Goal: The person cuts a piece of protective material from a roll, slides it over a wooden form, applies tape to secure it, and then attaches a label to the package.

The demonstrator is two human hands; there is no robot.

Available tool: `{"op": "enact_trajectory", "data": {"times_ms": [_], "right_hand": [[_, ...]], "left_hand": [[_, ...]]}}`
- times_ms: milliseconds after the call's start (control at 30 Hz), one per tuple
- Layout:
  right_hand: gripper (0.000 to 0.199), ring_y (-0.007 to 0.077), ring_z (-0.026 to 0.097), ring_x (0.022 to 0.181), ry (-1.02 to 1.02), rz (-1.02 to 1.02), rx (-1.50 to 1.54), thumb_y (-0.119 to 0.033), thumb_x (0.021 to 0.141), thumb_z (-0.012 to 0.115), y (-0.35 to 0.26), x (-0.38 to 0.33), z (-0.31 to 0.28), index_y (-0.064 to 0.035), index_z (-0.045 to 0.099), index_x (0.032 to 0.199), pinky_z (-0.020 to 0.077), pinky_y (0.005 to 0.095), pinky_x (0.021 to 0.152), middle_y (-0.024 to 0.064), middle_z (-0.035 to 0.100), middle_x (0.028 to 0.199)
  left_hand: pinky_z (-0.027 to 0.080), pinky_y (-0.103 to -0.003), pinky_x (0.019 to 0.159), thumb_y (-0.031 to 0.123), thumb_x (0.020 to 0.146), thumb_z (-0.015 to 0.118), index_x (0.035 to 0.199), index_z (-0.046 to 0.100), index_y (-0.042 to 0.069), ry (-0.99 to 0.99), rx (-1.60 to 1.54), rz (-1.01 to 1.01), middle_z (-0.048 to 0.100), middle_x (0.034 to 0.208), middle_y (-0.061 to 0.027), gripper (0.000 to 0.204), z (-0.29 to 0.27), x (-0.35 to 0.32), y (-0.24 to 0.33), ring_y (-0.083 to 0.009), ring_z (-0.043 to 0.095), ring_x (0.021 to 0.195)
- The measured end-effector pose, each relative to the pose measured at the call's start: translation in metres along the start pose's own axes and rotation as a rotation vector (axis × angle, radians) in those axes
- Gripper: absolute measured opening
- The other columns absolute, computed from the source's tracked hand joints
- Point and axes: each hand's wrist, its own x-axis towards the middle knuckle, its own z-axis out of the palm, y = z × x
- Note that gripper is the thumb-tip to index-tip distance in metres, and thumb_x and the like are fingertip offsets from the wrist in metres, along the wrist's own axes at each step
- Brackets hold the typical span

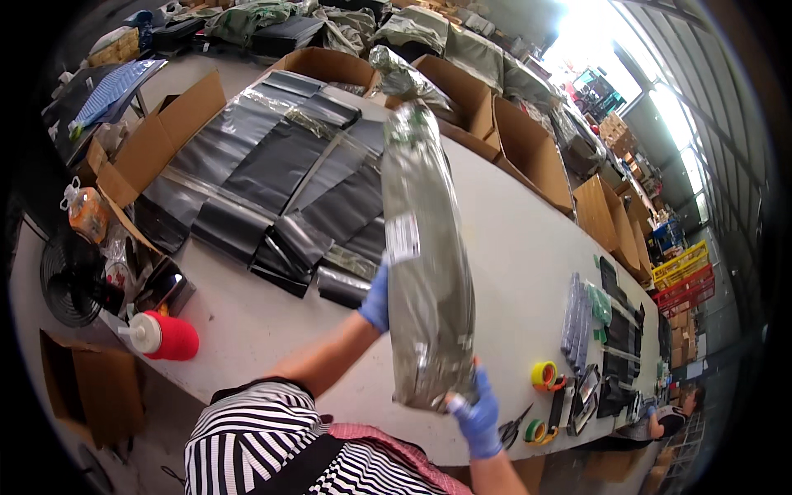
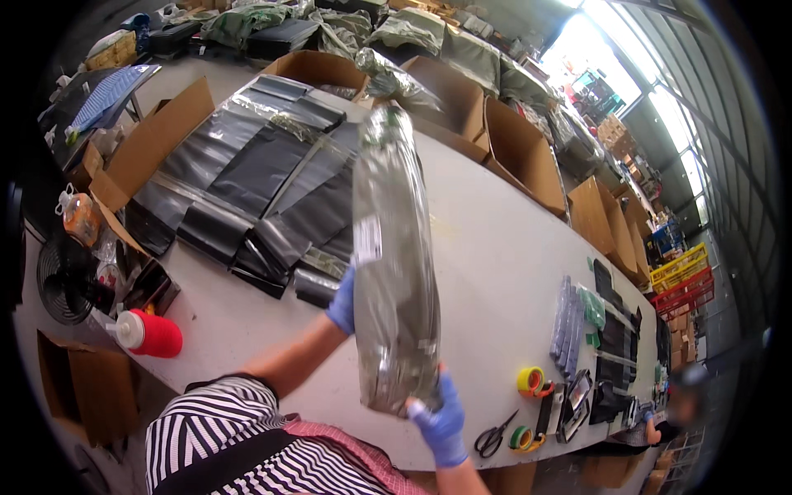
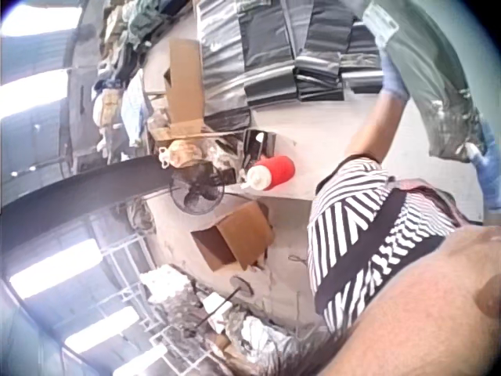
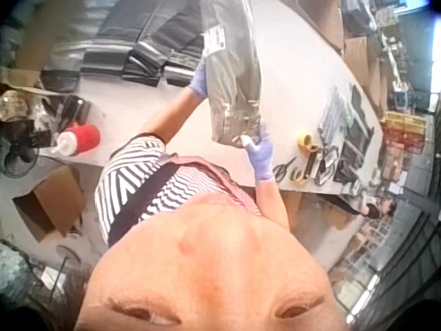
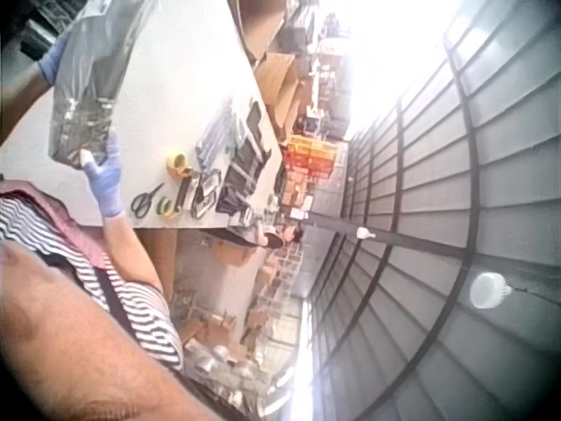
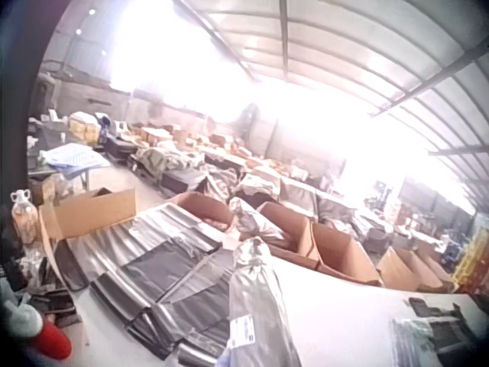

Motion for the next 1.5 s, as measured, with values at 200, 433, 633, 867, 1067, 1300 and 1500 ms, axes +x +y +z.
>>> {"op": "enact_trajectory", "data": {"times_ms": [200,433,633,867,1067,1300,1500], "right_hand": [[0.067,0.0170,0.058,0.116,0.020,-0.316,0.132,-0.030,0.095,0.067,-0.185,0.304,0.128,0.0000,0.040,0.148,0.0493,0.0297,0.094,0.0110,0.054,0.137],[0.055,0.0248,0.056,0.129,-0.406,-0.700,-0.331,-0.013,0.086,0.074,-0.093,0.198,0.160,0.0000,0.055,0.135,0.0499,0.0353,0.099,0.0217,0.056,0.139],[0.047,0.0201,0.068,0.106,-0.225,0.137,-0.382,-0.018,0.090,0.070,0.050,0.088,0.070,-0.0007,0.059,0.132,0.0545,0.0316,0.088,0.0176,0.068,0.124],[0.040,0.0173,0.067,0.091,-0.098,0.410,-0.549,-0.024,0.091,0.070,0.124,-0.048,-0.042,0.0020,0.066,0.122,0.0541,0.0316,0.084,0.0109,0.073,0.104],[0.046,0.0372,0.066,0.108,-0.184,0.591,-0.570,-0.036,0.094,0.059,0.137,-0.140,-0.061,0.0001,0.065,0.122,0.0519,0.0404,0.094,0.0236,0.068,0.117],[0.044,0.0371,0.064,0.113,0.128,0.669,-0.475,-0.034,0.093,0.062,0.172,-0.231,-0.149,-0.0003,0.066,0.122,0.0492,0.0395,0.100,0.0233,0.067,0.120],[0.030,0.0269,0.071,0.093,0.520,0.639,-0.159,-0.021,0.093,0.067,0.237,-0.237,-0.285,-0.0016,0.068,0.116,0.0542,0.0342,0.087,0.0179,0.073,0.104]], "left_hand": [[0.045,-0.055,0.102,0.078,0.093,0.035,0.145,0.045,0.011,0.189,0.358,0.434,0.060,0.125,-0.0156,0.086,0.117,0.163,0.369,-0.0326,0.057,0.117],[0.052,-0.031,0.084,0.037,0.098,0.061,0.122,0.063,0.009,-0.220,0.571,0.448,0.069,0.104,-0.0048,0.037,0.038,0.126,0.268,-0.0162,0.065,0.092],[0.051,-0.030,0.093,0.032,0.100,0.060,0.130,0.061,0.001,0.130,0.951,0.258,0.070,0.111,-0.0075,0.043,-0.104,-0.037,0.130,-0.0159,0.065,0.102],[0.049,-0.030,0.096,0.021,0.102,0.059,0.127,0.064,0.003,0.135,1.441,0.017,0.072,0.111,-0.0076,0.031,-0.148,-0.111,0.013,-0.0153,0.066,0.105],[0.049,-0.030,0.096,0.021,0.100,0.062,0.120,0.068,0.002,0.040,1.513,-0.155,0.072,0.108,-0.0071,0.028,-0.127,-0.127,-0.017,-0.0152,0.065,0.103],[0.049,-0.032,0.097,0.020,0.099,0.062,0.122,0.066,0.000,-0.070,1.674,-0.197,0.072,0.113,-0.0117,0.030,-0.124,-0.106,-0.124,-0.0203,0.065,0.106],[0.045,-0.039,0.105,0.020,0.097,0.061,0.125,0.065,0.001,-0.090,1.929,-0.114,0.067,0.123,-0.0180,0.034,-0.125,-0.076,-0.235,-0.0299,0.060,0.118]]}}
